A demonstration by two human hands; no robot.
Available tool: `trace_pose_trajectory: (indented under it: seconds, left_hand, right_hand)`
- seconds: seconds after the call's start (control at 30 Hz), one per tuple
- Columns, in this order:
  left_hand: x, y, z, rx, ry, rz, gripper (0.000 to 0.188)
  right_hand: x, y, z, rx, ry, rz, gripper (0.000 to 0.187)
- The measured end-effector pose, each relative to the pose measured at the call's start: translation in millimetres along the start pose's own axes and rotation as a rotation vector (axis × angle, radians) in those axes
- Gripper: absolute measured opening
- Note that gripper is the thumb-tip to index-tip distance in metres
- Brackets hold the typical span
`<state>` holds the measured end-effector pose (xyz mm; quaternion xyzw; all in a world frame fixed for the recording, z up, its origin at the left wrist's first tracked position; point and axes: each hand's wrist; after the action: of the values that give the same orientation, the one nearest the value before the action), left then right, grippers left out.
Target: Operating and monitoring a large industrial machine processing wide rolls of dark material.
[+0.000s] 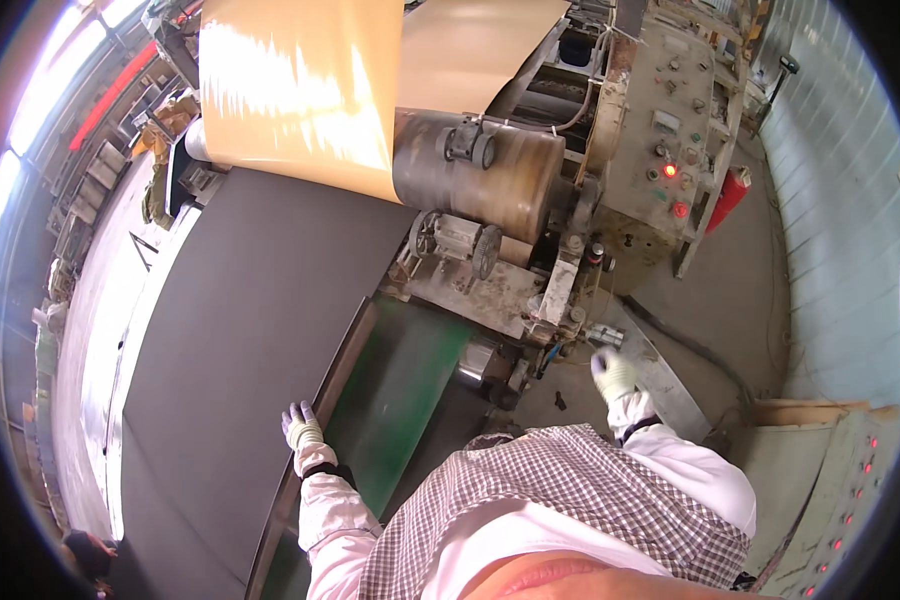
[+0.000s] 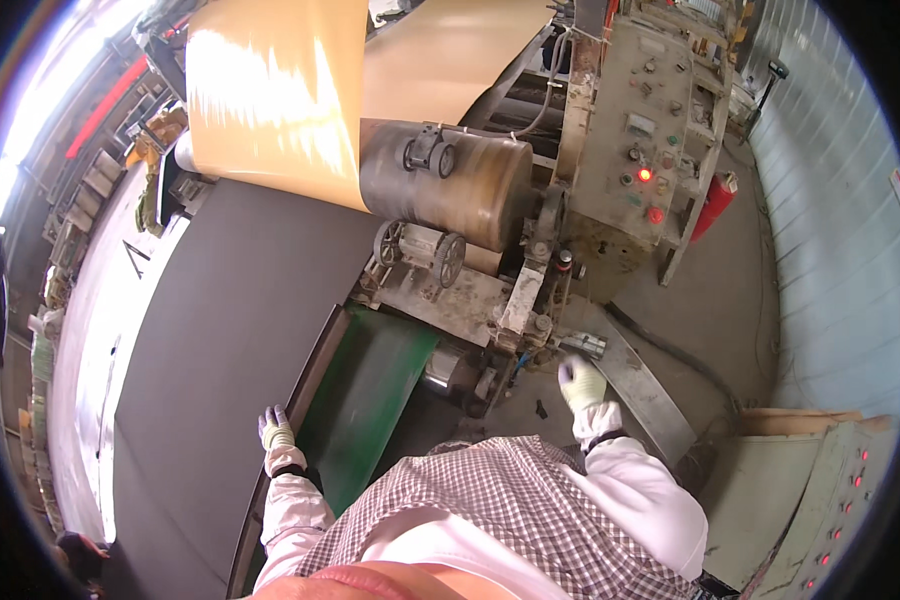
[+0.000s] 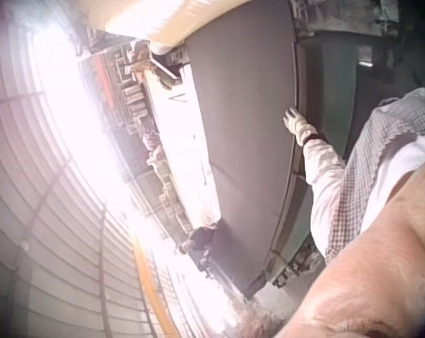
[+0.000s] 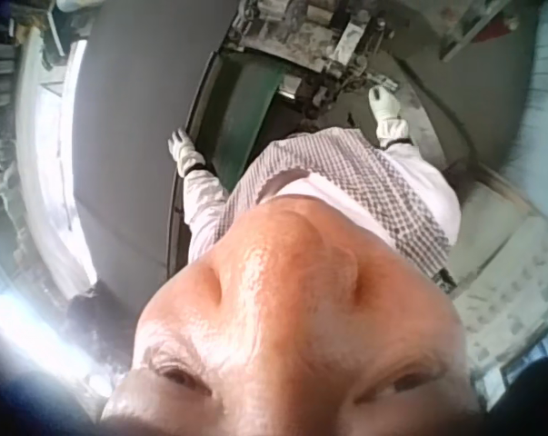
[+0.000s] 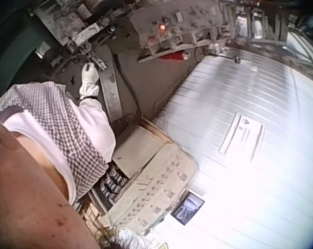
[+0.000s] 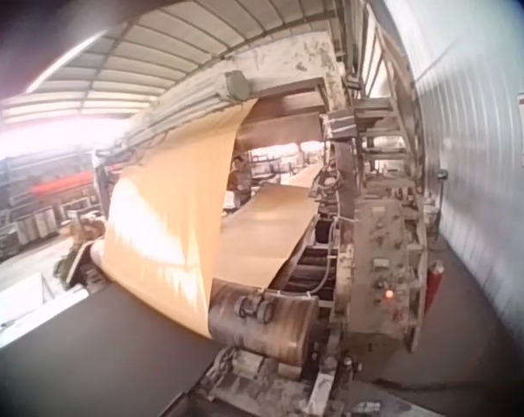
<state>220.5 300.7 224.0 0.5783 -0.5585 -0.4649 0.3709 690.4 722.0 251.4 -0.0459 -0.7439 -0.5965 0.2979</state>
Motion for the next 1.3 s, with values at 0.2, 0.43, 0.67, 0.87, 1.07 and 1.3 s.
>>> trace_pose_trajectory:
  seconds: [0.2,0.43,0.67,0.87,1.07,1.3]
  left_hand:
    - [-6.9,3.9,-1.4,0.006,0.023,-0.032,0.061]
    - [10.8,-7.8,-3.0,-0.023,-0.031,0.021,0.062]
    - [43.2,3.6,-29.6,-0.050,-0.056,0.031,0.061]
    - [69.8,11.9,-59.1,-0.370,-0.225,-0.118,0.052]
    - [182.7,14.2,-84.7,-0.422,0.095,-0.095,0.059]
    - [333.4,13.2,-108.4,-0.404,0.197,0.023,0.059]
  right_hand:
    - [149.3,139.6,95.5,-0.463,0.520,0.047,0.038]
    - [249.5,209.1,147.6,-0.226,0.395,-0.026,0.055]
    - [262.6,201.5,168.8,-0.210,0.495,-0.004,0.054]
    - [270.6,152.2,157.1,-0.181,0.823,0.085,0.047]
    - [309.1,36.7,94.2,0.179,0.650,0.106,0.044]
    - [369.2,-114.7,-38.5,0.563,1.097,0.061,0.041]
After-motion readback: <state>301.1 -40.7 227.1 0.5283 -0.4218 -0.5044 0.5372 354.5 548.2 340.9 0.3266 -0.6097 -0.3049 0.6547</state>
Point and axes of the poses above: each hand's wrist, its own z-axis towards the middle knuckle, its own y-axis out of the back of the hand, x = y × z, and after that the axes turned 10 degrees about x, right-handed
